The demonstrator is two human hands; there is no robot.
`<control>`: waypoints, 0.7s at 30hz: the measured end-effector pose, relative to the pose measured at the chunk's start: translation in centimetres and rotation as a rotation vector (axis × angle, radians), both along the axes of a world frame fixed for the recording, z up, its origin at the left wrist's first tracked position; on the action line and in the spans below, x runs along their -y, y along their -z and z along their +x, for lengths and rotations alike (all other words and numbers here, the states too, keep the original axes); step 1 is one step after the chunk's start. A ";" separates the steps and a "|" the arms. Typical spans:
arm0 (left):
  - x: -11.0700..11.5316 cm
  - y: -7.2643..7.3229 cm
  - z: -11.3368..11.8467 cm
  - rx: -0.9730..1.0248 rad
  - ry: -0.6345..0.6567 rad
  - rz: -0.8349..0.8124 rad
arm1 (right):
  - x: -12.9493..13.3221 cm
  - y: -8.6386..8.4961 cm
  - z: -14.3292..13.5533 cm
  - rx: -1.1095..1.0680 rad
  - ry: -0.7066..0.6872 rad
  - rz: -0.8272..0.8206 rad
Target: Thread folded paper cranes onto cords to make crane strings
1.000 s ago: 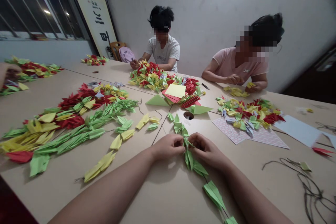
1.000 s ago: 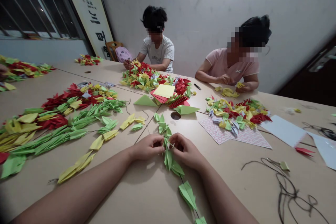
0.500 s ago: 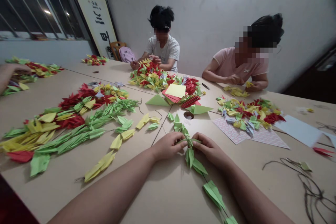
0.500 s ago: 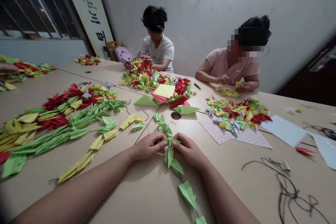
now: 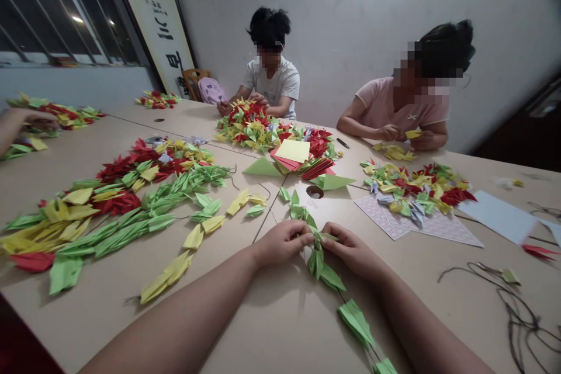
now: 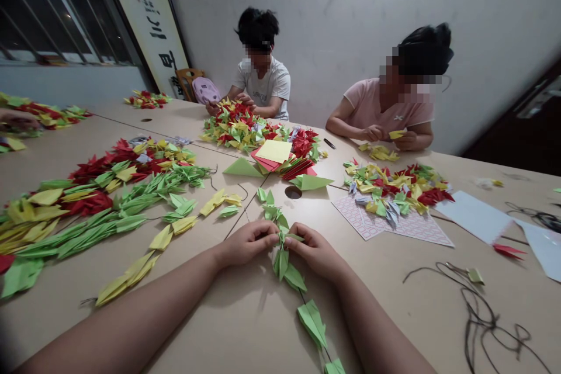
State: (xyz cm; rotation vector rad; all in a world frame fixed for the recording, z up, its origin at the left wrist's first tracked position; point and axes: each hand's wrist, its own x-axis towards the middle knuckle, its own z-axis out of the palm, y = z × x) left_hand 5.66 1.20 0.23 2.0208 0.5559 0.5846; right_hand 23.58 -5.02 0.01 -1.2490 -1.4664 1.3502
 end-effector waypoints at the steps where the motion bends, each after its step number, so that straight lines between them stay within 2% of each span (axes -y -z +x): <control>1: 0.0 0.0 0.0 0.001 0.002 -0.012 | 0.0 -0.1 0.0 0.003 -0.002 -0.002; 7: 0.0 0.1 0.0 -0.029 -0.007 -0.019 | 0.1 -0.2 -0.1 -0.005 -0.002 -0.027; 13: 0.0 0.2 0.2 -0.006 0.015 -0.023 | -0.1 -0.3 -0.1 0.049 -0.041 0.024; 21: 0.0 0.1 0.1 0.052 0.022 -0.102 | -0.1 -0.1 -0.2 0.027 -0.021 0.059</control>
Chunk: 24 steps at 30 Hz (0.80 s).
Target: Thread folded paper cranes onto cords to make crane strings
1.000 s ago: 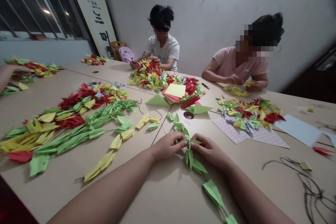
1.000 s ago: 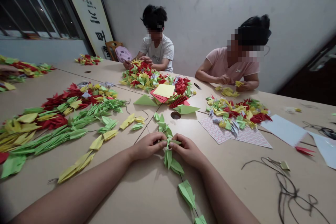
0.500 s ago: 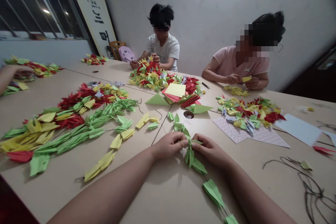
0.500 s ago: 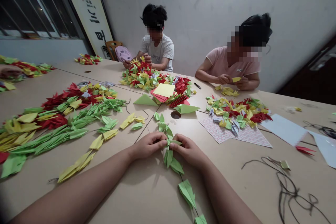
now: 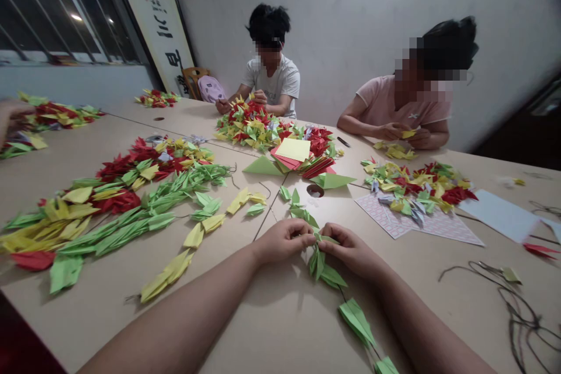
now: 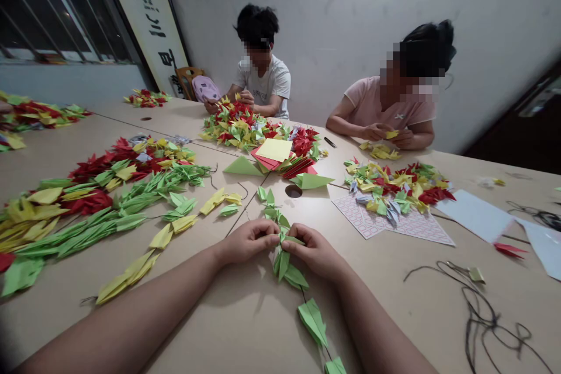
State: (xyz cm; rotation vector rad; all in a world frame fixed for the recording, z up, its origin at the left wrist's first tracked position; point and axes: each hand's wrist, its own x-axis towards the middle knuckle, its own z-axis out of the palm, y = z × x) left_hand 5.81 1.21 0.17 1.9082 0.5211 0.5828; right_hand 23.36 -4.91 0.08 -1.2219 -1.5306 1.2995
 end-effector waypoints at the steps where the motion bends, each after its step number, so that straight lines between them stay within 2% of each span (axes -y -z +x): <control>1: 0.0 0.0 0.0 0.005 -0.003 -0.009 | 0.0 0.0 0.0 -0.003 0.010 -0.004; 9: 0.1 -0.1 0.0 0.029 -0.008 -0.034 | 0.1 0.1 -0.1 -0.028 0.023 -0.009; 24: 0.1 -0.3 0.1 -0.022 -0.024 0.033 | 0.0 0.0 -0.1 -0.048 -0.002 -0.015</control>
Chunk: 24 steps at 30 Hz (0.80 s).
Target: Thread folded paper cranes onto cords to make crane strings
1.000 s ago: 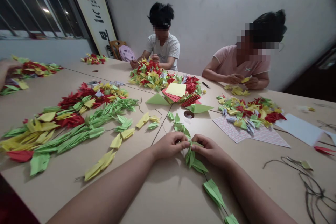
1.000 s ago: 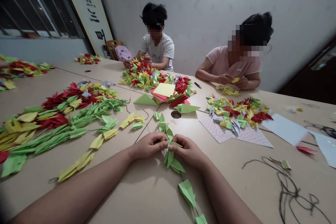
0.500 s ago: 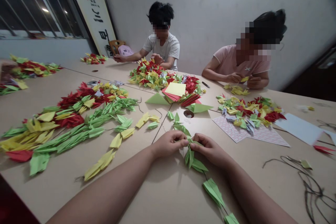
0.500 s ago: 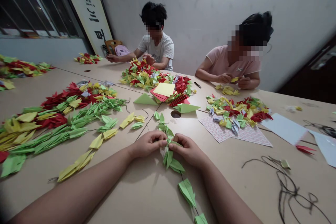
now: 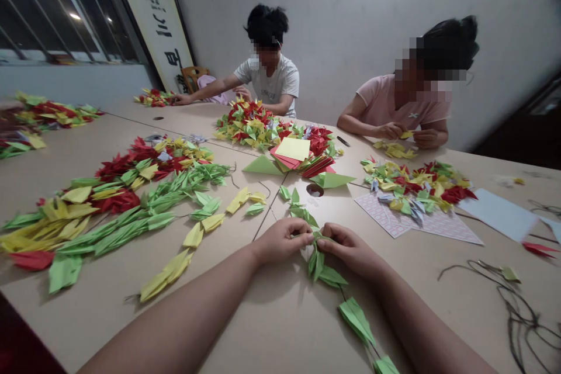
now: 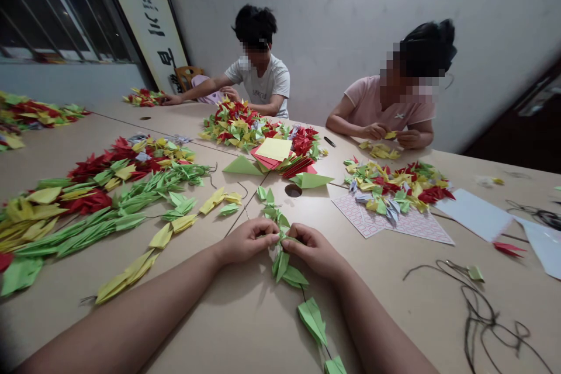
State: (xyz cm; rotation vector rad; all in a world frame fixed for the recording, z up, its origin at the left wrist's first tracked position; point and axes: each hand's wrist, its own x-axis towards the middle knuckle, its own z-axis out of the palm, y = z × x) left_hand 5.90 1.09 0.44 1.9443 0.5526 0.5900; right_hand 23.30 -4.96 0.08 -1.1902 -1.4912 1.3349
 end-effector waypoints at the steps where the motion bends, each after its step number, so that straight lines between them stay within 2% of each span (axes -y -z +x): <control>1: 0.0 0.0 0.0 -0.001 -0.002 0.000 | 0.0 0.0 0.0 -0.001 -0.002 -0.002; 12: -0.3 0.5 -0.2 -0.020 0.021 -0.097 | 0.0 0.0 0.3 0.008 -0.011 -0.036; 24: -0.1 0.1 -0.3 -0.073 0.070 -0.068 | 0.1 -0.4 0.4 0.064 -0.051 -0.004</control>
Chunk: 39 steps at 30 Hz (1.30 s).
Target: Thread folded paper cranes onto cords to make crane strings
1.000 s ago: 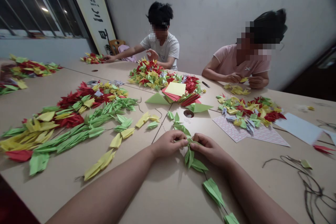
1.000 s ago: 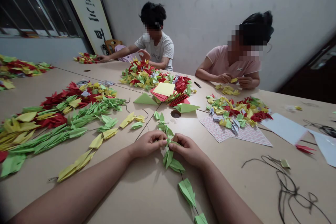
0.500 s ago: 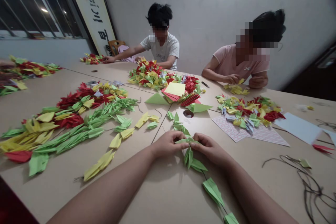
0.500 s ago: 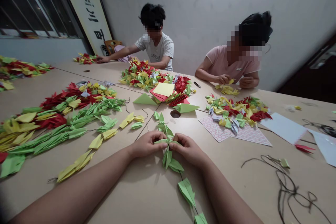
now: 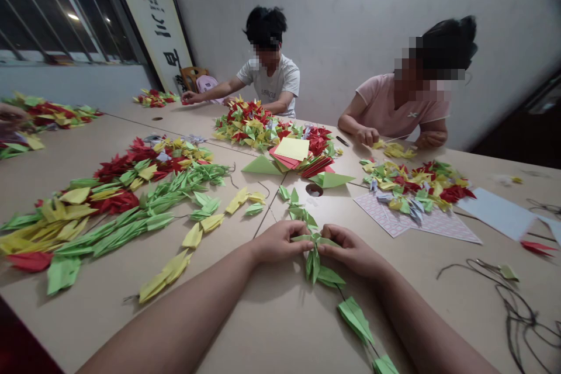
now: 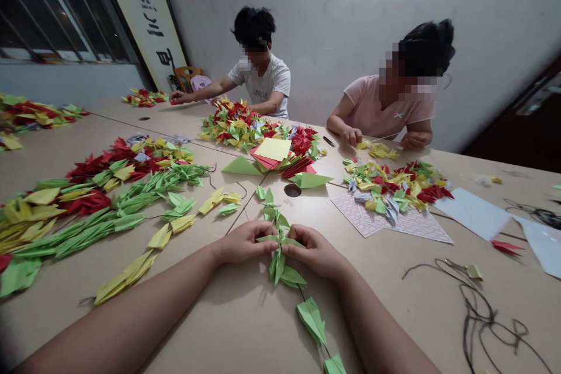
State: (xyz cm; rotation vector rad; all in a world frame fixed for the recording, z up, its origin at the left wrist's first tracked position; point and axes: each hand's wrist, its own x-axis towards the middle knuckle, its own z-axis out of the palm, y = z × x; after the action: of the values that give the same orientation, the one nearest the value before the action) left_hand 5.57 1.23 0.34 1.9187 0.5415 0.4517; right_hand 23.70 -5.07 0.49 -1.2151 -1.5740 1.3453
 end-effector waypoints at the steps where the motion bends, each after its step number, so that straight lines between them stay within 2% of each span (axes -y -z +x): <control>1: 0.0 0.0 0.0 -0.001 -0.001 0.012 | 0.0 0.0 0.0 0.004 0.001 0.004; 7: -0.1 0.4 0.1 0.016 -0.119 0.076 | -0.3 0.2 -0.1 0.020 0.099 0.053; 10: -0.1 0.5 0.2 -0.020 -0.188 0.129 | -0.3 0.6 0.0 0.084 0.216 0.198; 12: -0.1 0.5 0.2 -0.048 -0.222 0.174 | -0.1 0.7 0.0 0.262 0.295 0.360; 14: 0.0 0.5 0.3 -0.078 -0.258 0.207 | 0.4 0.5 -0.1 0.488 0.312 0.555; 16: 0.0 0.4 0.4 -0.110 -0.300 0.225 | 1.1 0.3 -0.3 0.686 0.263 0.736; 18: 0.0 0.4 0.5 -0.135 -0.336 0.237 | 1.6 0.0 -0.5 0.834 0.170 0.838; 22: -0.1 0.8 0.5 -0.143 -0.373 0.248 | 1.9 -0.1 -0.8 1.003 0.006 0.757; 26: -0.2 1.2 0.6 -0.127 -0.374 0.245 | 1.5 0.1 -1.0 1.037 -0.068 0.635; 39: -0.1 1.2 0.5 -0.136 -0.378 0.250 | 1.3 0.1 -1.5 1.052 -0.023 0.559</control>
State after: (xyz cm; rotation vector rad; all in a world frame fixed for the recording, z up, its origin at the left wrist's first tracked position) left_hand 6.11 1.32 -0.84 2.0995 0.9850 0.6576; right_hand 22.19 -6.32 0.36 -1.6035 -2.4257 0.1218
